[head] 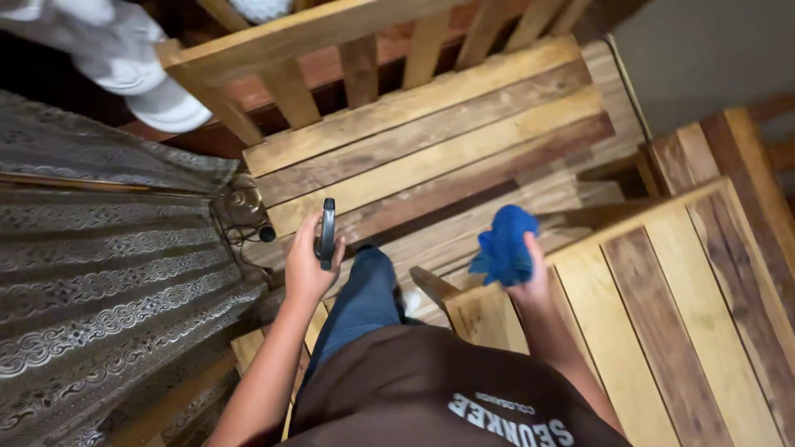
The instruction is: Cleaning wooden benches, tables, and shelves using a spray bottle and a blue cloth.
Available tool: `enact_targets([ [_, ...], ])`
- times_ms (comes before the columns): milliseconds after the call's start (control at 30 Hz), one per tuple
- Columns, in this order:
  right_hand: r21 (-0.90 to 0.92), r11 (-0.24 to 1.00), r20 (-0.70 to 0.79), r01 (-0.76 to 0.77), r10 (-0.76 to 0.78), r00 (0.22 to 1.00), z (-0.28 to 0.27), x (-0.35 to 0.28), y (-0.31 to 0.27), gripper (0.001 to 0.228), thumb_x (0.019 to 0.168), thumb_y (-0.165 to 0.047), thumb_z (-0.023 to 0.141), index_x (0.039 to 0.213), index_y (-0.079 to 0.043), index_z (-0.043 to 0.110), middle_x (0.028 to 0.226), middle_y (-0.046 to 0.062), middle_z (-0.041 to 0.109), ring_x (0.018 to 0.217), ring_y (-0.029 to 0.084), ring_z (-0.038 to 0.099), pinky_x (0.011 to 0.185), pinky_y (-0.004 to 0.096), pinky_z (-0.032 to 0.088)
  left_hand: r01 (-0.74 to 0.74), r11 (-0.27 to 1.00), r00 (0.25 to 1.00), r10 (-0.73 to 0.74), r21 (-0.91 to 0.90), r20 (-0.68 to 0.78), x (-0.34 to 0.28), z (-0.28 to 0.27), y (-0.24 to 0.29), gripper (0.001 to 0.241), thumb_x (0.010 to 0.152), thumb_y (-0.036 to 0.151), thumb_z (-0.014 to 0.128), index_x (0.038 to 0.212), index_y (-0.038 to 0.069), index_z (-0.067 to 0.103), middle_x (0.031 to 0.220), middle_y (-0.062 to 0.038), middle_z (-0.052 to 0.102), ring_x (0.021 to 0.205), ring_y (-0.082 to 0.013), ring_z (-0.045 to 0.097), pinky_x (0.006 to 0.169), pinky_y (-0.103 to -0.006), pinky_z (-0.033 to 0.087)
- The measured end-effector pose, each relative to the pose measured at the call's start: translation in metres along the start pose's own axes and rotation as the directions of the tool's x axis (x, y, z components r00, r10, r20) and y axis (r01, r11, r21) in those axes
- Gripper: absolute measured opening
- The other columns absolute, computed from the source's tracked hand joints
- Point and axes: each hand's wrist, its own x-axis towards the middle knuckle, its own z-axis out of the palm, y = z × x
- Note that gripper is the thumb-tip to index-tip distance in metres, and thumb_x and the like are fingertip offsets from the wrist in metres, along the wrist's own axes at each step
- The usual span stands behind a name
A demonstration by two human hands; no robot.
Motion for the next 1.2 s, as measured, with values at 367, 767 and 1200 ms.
enact_targets([
  [367, 0.215, 0.84, -0.59, -0.498, 0.518, 0.619, -0.069, 0.042, 0.085, 0.058, 0.091, -0.054, 0.066, 0.127, -0.009, 0.064, 0.106, 0.016, 0.072, 0.092, 0.033, 0.07, 0.083, 0.046, 0.058, 0.153, 0.986, 0.968, -0.136, -0.066, 0.212, 0.116, 0.048, -0.078, 0.067, 0.08, 0.021, 0.078, 0.141, 0.01, 0.054, 0.105, -0.02, 0.067, 0.087, -0.0353, 0.069, 0.081, -0.0422, 0.056],
  [767, 0.261, 0.664, -0.74, -0.701, 0.603, 0.297, -0.15, 0.08, 0.108, 0.045, 0.088, -0.058, 0.065, 0.104, -0.016, 0.07, 0.092, 0.011, 0.074, 0.08, 0.034, 0.069, 0.077, 0.05, 0.058, 0.316, 0.932, 0.908, -0.352, -0.178, -0.23, 0.222, 0.013, -0.231, 0.061, 0.082, 0.013, 0.075, 0.138, 0.003, 0.055, 0.11, -0.016, 0.067, 0.093, -0.0274, 0.064, 0.088, -0.038, 0.053],
  [1200, -0.287, 0.704, -0.532, -0.649, 0.446, 0.719, 0.042, 0.328, 0.156, 0.036, 0.096, -0.034, 0.071, 0.125, -0.014, 0.064, 0.1, 0.005, 0.07, 0.084, 0.019, 0.068, 0.075, 0.036, 0.055, 0.353, 0.933, 0.848, -0.351, -0.069, -0.398, 0.245, -0.02, -0.278, 0.062, 0.078, 0.012, 0.08, 0.136, 0.003, 0.057, 0.12, -0.023, 0.069, 0.11, -0.0373, 0.067, 0.094, -0.0415, 0.052],
])
